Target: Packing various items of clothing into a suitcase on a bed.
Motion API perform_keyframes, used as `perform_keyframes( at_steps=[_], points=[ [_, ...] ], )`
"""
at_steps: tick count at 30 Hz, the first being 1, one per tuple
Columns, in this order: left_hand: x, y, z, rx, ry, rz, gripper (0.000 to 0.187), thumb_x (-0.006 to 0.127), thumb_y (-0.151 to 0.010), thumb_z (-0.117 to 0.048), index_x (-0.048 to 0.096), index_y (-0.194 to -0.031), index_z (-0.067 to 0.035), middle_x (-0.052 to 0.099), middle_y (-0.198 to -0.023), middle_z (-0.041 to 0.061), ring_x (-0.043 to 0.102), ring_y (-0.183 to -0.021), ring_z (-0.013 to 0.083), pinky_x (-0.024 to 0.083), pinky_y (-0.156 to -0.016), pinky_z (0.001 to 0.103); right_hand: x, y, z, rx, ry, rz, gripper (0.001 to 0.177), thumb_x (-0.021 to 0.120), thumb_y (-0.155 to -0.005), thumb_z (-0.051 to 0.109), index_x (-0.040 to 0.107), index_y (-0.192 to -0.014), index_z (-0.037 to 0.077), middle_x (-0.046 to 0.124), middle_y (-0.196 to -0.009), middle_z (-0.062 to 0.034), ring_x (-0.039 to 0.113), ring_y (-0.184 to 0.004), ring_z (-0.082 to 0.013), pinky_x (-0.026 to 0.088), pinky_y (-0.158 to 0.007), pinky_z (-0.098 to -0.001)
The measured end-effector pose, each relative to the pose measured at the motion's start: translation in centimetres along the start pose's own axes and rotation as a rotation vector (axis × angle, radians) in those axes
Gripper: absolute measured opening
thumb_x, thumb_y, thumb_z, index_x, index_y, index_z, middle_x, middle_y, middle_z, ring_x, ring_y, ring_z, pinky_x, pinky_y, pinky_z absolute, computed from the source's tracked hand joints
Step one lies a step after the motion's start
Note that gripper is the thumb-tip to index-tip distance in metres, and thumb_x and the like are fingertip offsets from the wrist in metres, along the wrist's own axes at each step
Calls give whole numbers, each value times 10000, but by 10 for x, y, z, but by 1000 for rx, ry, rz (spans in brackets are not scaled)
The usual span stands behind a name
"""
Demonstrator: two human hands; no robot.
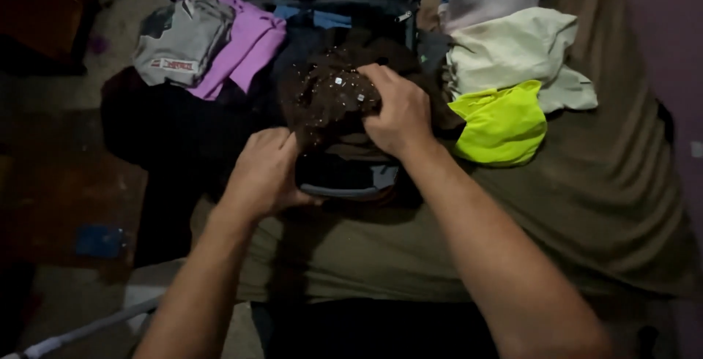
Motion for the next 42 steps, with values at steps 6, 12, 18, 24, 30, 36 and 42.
perform_keyframes(
  at_steps=[6,12,18,24,30,36,42],
  points=[
    [10,12,1,-139,-89,113,790,961,-523,-462,595,-1101,-69,670,-862,130,652,-883,352,503,-819,462,-4,2,6,-19,4,43,483,617,-698,84,639,-1180,113,696,-1130,-140,646,-1047,-423,535,-876,-464],
    [17,5,-3,-191,-115,252,833,953,-541,-426,598,-1199,-58,703,-805,146,673,-795,370,528,-753,470,-7,7,8,-56,9,48,450,618,-728,86,643,-1177,110,695,-1132,-139,639,-1048,-428,527,-882,-469],
    [27,16,-2,-185,-115,283,809,945,-572,-402,594,-1213,-55,712,-818,160,674,-820,380,534,-789,481,-10,16,6,-81,14,40,457,618,-735,94,642,-1191,107,691,-1146,-140,627,-1059,-434,519,-892,-479],
    [-20,18,-37,-105,-218,-105,787,936,-534,-383,608,-1183,-80,671,-980,160,623,-984,384,495,-906,493,-12,14,5,-100,22,68,534,640,-744,100,611,-1277,97,666,-1219,-158,595,-1102,-447,493,-944,-486],
    [-28,69,-15,-131,-365,-483,745,903,-572,-462,634,-1125,-43,628,-1092,178,567,-1096,373,440,-965,491,-13,26,21,-125,-13,38,589,665,-730,146,527,-1297,65,538,-1329,-210,514,-1213,-450,432,-1038,-525],
    [-19,95,25,-239,-393,-290,511,909,-734,-437,696,-995,-53,661,-1070,95,607,-1115,316,487,-987,452,-13,89,91,-395,281,86,476,811,-726,303,633,-1119,100,524,-1278,-164,438,-1322,-400,350,-1117,-662],
    [-25,66,21,-172,-337,-204,566,893,-626,-384,669,-1004,-27,662,-1027,123,617,-1016,339,505,-887,444,38,89,95,-432,578,133,441,860,-657,396,709,-981,137,581,-1206,-116,438,-1311,-375,368,-1084,-693]
  ],
)
Point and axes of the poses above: each hand's wrist, its own y-axis away from the middle knuckle, its own x-axis out of the palm, z = x × y, the point moved 7 cm from there along -y, towards the middle knuckle
